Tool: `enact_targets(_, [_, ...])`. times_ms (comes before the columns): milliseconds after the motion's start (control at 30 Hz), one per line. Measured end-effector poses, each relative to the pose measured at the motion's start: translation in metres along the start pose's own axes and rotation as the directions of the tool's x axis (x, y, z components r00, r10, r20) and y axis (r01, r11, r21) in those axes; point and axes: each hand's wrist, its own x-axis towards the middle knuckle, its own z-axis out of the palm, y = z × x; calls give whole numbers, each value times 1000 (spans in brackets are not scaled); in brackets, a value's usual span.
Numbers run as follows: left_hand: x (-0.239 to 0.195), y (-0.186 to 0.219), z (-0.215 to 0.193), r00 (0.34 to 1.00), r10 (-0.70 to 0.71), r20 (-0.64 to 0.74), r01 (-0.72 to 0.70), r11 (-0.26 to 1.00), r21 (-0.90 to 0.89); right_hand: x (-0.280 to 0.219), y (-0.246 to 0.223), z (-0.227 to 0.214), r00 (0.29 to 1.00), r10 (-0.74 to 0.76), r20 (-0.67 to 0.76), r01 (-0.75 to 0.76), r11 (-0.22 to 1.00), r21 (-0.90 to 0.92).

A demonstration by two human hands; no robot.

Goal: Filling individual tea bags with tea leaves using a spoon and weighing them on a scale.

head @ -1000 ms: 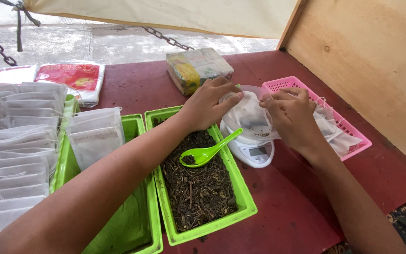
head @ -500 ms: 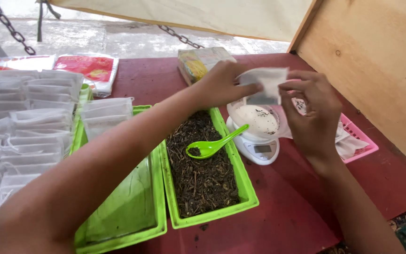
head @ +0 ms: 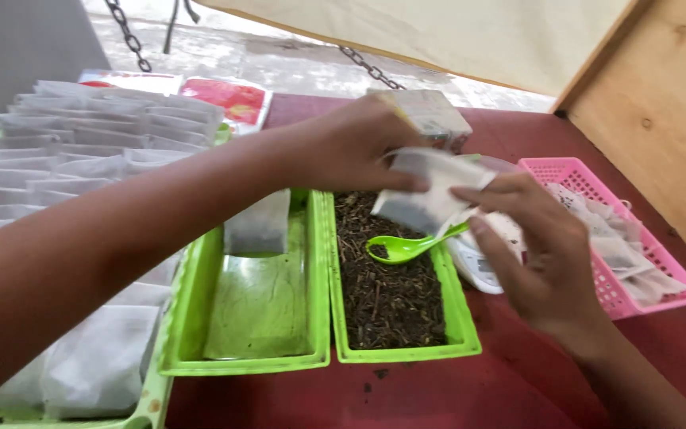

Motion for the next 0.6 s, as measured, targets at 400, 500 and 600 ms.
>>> enact_targets(400, [-82,77,-65,452,-805,384,649,592,477,54,-43,73,902,-308,302,246,943,226])
enact_targets(500, [-101,53,-61,518,-756,400,540,652,532,62,-36,96,887,-264,379,195,958,212])
enact_targets(600, [-127,23,-51,578,-726,373,618,687,381,68,-39,108,871,-267,411,172,952,255])
